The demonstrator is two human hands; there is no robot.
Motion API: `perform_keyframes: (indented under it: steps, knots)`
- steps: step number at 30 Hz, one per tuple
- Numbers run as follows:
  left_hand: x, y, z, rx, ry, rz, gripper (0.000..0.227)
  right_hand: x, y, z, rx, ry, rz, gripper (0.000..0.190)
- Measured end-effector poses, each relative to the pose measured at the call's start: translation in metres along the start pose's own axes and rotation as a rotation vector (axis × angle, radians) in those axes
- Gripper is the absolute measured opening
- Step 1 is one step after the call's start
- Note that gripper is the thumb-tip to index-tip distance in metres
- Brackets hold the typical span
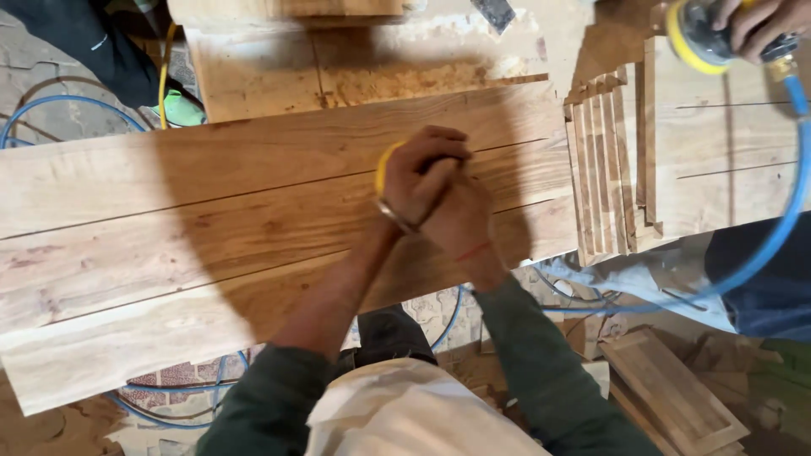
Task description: The person uses a power sander to smooth several wooden panels, moving the tool across the surface and edges of each piece.
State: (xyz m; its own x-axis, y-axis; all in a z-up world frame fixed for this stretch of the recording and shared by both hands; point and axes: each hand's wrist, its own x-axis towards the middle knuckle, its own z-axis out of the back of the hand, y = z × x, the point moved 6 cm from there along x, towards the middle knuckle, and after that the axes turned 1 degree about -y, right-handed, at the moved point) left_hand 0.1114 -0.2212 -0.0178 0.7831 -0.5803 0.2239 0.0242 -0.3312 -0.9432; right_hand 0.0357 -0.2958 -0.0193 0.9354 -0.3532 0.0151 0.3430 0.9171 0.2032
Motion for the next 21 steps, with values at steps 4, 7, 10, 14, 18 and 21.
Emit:
perform_keyframes:
  steps: [4,7,10,14,18,21]
  knots:
    - [0.025,0.008,-0.033,0.066,0.078,-0.087,0.019,0.008,-0.038,0.011,-0.003,-0.075,-0.002,0.042]
    - [0.051,0.017,-0.029,0.037,0.072,-0.12,0.018,0.033,-0.042,0.014,0.035,-0.175,0.055,0.045]
    - [0.074,0.026,-0.006,-0.025,0.015,-0.136,0.018,0.069,-0.029,0.01,0.135,-0.153,0.021,0.043]
    - [0.086,0.029,0.054,0.03,-0.095,-0.186,0.021,0.106,0.019,-0.005,0.151,-0.06,0.053,0.038]
    - [0.07,0.008,0.116,0.146,-0.198,-0.291,0.022,0.112,0.081,-0.026,0.236,-0.103,0.212,0.02]
    - [0.037,-0.016,0.16,0.174,-0.267,-0.207,0.025,0.097,0.133,-0.031,0.36,-0.237,0.413,0.012]
